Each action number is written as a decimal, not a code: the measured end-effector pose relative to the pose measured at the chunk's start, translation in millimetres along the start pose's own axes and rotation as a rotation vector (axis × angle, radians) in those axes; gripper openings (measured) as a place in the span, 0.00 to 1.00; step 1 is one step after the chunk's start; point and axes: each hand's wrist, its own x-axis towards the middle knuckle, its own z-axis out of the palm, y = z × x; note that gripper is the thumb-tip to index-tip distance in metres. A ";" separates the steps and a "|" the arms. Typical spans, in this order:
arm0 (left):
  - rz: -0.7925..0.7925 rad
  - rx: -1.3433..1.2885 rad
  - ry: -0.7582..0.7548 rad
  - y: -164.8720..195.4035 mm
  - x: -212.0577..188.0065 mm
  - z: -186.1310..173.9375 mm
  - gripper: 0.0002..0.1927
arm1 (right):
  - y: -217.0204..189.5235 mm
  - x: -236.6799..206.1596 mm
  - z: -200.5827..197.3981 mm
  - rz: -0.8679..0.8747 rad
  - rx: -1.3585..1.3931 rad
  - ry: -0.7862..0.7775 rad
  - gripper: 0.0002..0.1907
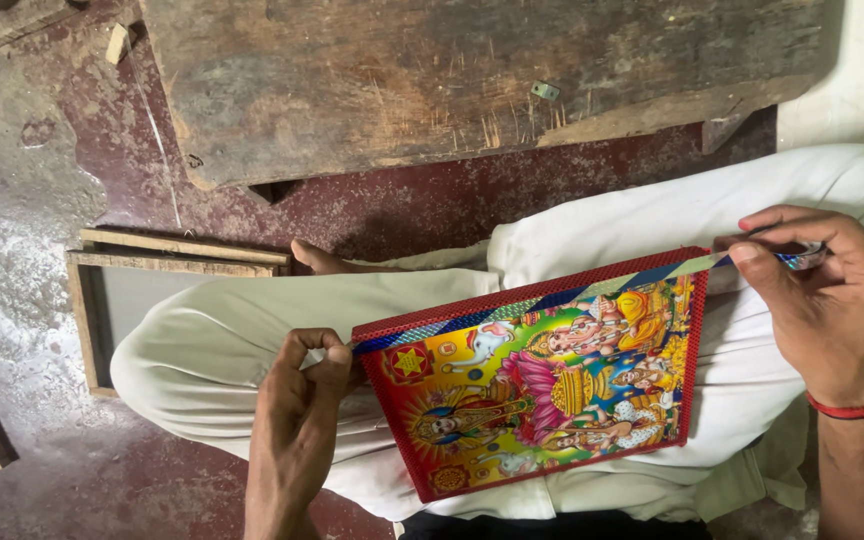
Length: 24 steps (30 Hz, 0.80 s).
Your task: The person sits on the floor and applies decorative tape to the edges of printed religious images. They smooth the tape along the borders, tear off pieces, and place the finished prints on a wooden board.
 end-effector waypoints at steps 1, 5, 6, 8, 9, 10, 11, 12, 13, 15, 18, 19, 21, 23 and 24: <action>-0.015 0.016 0.005 0.2 0.5 -0.2 0.14 | 0.8 -0.3 -0.1 0.007 0.000 0.002 0.10; -0.031 0.011 0.006 0.8 1.7 -0.6 0.14 | 2.6 -1.4 -0.5 0.009 0.027 0.001 0.10; -0.042 0.006 0.005 0.8 1.6 -0.5 0.14 | 2.4 -1.3 -0.5 0.010 0.002 0.000 0.09; -0.064 -0.006 0.002 0.6 1.3 -0.2 0.14 | 1.2 -0.9 -0.4 0.014 -0.052 -0.002 0.09; -0.051 -0.009 0.001 0.4 1.2 0.1 0.14 | 0.3 -0.6 -0.2 0.013 -0.057 -0.001 0.09; -0.038 -0.012 0.000 0.2 1.2 -0.1 0.14 | -0.5 -0.2 0.3 0.012 -0.061 0.001 0.09; -0.025 -0.016 -0.001 -0.2 1.2 0.1 0.14 | -1.2 0.3 0.5 0.011 -0.066 0.002 0.10; -0.012 -0.028 -0.004 -0.6 1.1 0.0 0.14 | -1.7 0.6 1.0 0.013 -0.050 0.003 0.09; 0.000 -0.041 -0.009 -1.0 0.8 0.1 0.14 | -1.9 0.9 1.0 0.016 -0.037 0.003 0.09; -0.005 -0.053 -0.012 -2.0 0.0 0.9 0.13 | -1.5 1.1 0.4 0.015 -0.028 0.001 0.09; -0.023 -0.059 -0.019 -2.7 0.4 1.5 0.13 | 1.9 0.3 -2.1 0.005 -0.053 -0.005 0.08; -0.010 -0.076 -0.023 -2.8 0.4 1.8 0.13 | 3.7 -0.3 -2.7 -0.003 -0.072 -0.013 0.08; -0.011 -0.093 -0.027 -3.1 0.4 2.4 0.14 | 7.2 -2.0 -4.7 -0.007 -0.090 -0.019 0.07; -0.036 -0.098 -0.023 -3.7 -0.1 2.3 0.14 | 10.7 -3.5 -6.2 -0.008 -0.092 -0.019 0.07; -0.026 -0.100 -0.024 -4.1 0.0 2.2 0.14 | 12.2 -3.9 -6.4 -0.008 -0.095 -0.019 0.07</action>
